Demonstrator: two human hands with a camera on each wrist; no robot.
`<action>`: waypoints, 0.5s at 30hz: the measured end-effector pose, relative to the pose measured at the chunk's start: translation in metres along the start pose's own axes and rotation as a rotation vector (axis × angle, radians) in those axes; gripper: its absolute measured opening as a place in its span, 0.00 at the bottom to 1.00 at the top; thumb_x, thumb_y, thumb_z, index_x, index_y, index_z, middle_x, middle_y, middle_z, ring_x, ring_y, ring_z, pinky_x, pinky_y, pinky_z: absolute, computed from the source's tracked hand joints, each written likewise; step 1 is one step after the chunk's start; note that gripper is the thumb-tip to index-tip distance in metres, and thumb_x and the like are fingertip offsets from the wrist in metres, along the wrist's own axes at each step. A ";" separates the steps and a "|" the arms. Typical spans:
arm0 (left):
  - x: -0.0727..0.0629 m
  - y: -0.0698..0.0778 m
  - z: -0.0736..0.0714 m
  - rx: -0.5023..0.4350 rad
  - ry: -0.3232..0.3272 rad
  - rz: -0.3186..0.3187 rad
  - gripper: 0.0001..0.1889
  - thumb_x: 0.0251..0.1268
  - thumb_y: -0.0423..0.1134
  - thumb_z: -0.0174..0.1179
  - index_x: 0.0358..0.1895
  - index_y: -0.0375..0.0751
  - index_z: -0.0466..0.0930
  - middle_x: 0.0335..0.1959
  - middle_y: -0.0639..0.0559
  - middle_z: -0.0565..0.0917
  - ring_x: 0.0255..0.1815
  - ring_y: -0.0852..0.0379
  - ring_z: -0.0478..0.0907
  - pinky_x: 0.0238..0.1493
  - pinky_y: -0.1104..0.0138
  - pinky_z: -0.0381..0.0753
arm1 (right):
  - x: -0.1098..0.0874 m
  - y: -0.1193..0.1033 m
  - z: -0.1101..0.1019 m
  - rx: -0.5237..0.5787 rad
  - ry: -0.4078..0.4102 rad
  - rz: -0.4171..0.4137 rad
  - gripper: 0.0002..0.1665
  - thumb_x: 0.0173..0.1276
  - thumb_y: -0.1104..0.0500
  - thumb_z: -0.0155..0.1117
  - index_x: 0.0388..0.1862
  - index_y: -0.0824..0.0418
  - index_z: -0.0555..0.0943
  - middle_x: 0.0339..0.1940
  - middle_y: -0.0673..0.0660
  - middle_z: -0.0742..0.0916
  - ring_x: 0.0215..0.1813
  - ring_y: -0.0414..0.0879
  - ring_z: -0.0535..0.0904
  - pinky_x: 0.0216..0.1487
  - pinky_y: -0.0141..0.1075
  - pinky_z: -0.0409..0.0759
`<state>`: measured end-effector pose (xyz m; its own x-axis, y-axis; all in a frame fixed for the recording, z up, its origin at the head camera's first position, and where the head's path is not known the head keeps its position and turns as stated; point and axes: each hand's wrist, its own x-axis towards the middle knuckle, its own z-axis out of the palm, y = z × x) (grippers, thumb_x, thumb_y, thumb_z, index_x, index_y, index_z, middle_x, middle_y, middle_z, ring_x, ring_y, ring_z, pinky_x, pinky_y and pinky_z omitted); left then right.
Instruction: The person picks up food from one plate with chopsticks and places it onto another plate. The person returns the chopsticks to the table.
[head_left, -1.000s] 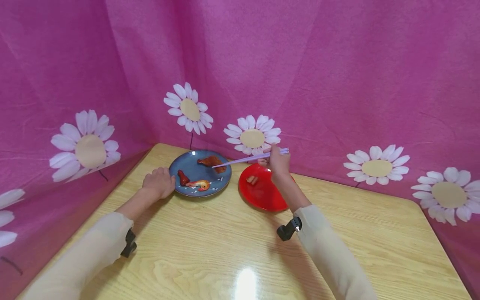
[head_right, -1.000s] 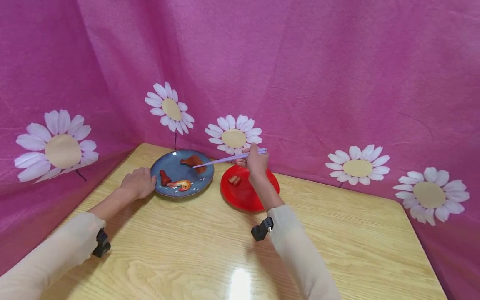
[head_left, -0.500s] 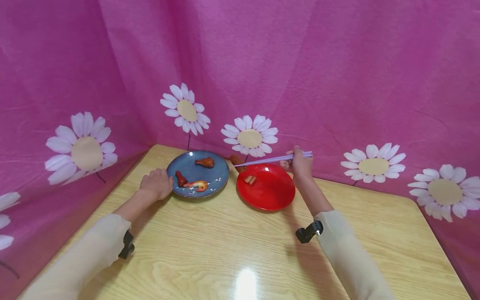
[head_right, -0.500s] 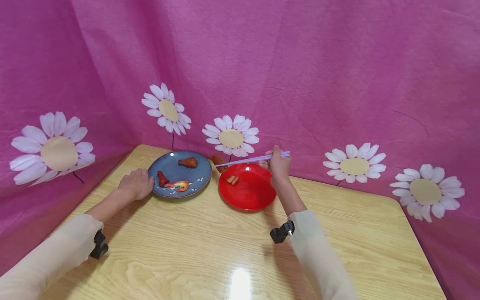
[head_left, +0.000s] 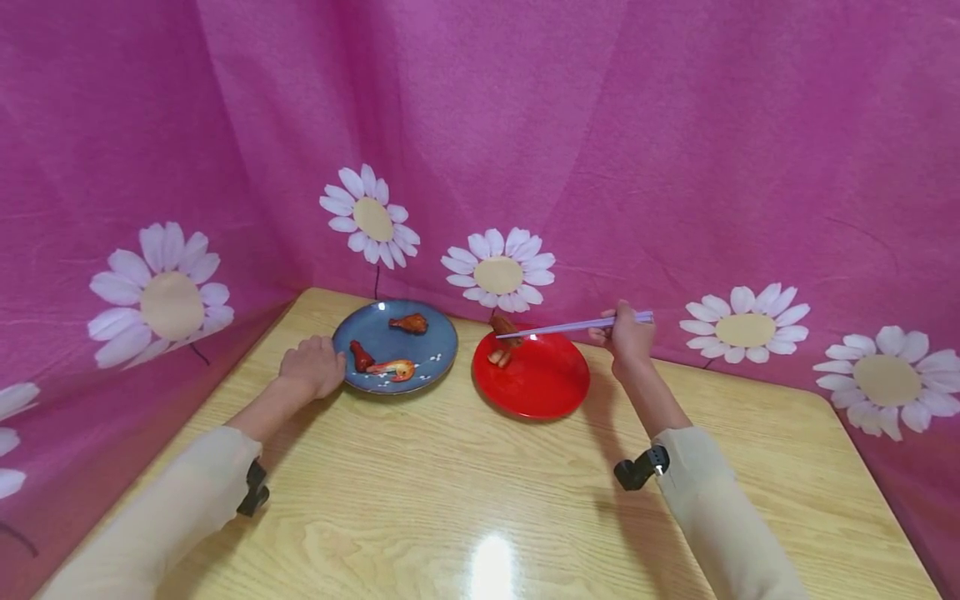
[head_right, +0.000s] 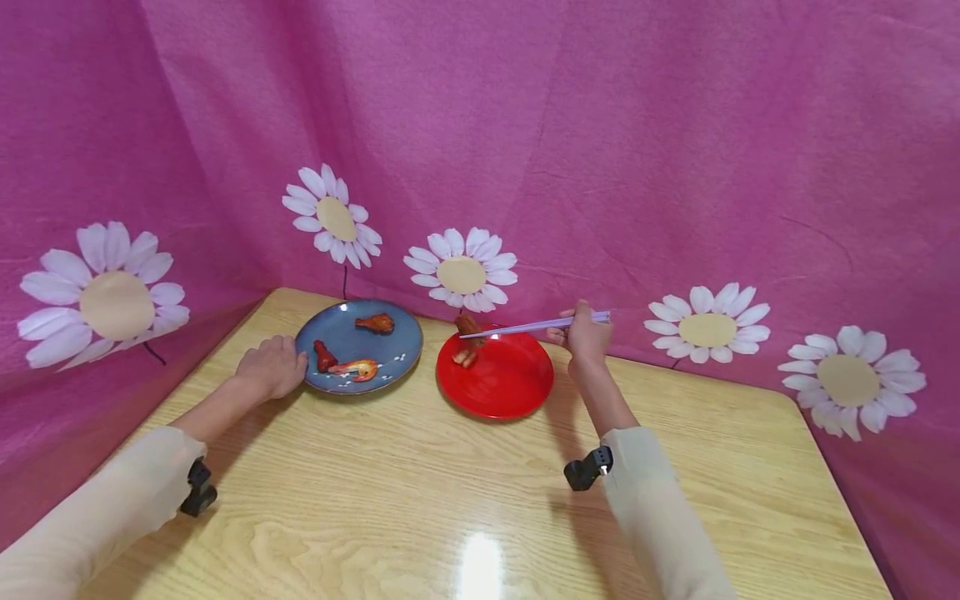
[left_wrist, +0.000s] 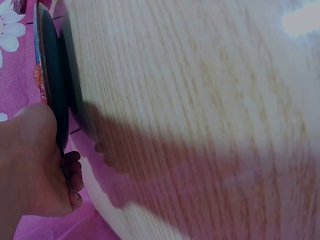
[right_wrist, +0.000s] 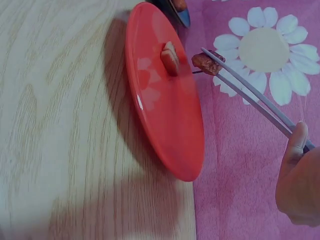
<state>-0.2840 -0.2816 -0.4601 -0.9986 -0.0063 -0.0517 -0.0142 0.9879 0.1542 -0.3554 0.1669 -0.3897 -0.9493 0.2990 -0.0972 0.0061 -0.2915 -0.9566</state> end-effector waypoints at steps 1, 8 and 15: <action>0.000 0.000 0.000 0.002 -0.001 0.002 0.24 0.78 0.43 0.37 0.51 0.18 0.67 0.45 0.29 0.72 0.52 0.32 0.71 0.51 0.42 0.72 | 0.000 0.000 -0.002 0.004 0.001 0.003 0.25 0.82 0.58 0.43 0.26 0.69 0.76 0.10 0.54 0.78 0.12 0.40 0.79 0.19 0.31 0.80; 0.000 0.002 -0.001 0.009 -0.003 0.001 0.24 0.78 0.43 0.37 0.52 0.17 0.67 0.46 0.28 0.72 0.53 0.32 0.71 0.52 0.42 0.71 | 0.003 0.001 -0.013 0.029 0.037 0.029 0.24 0.81 0.59 0.44 0.24 0.68 0.77 0.12 0.56 0.79 0.12 0.42 0.80 0.18 0.31 0.80; -0.001 0.002 -0.002 -0.004 -0.006 -0.002 0.24 0.78 0.43 0.37 0.51 0.17 0.68 0.45 0.29 0.73 0.52 0.32 0.71 0.51 0.42 0.72 | 0.006 0.004 -0.021 -0.003 0.062 0.033 0.23 0.80 0.60 0.44 0.26 0.68 0.78 0.10 0.55 0.78 0.12 0.42 0.80 0.21 0.32 0.81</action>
<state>-0.2827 -0.2800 -0.4577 -0.9983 -0.0073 -0.0579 -0.0163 0.9873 0.1578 -0.3543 0.1864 -0.4002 -0.9272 0.3453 -0.1454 0.0379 -0.2997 -0.9533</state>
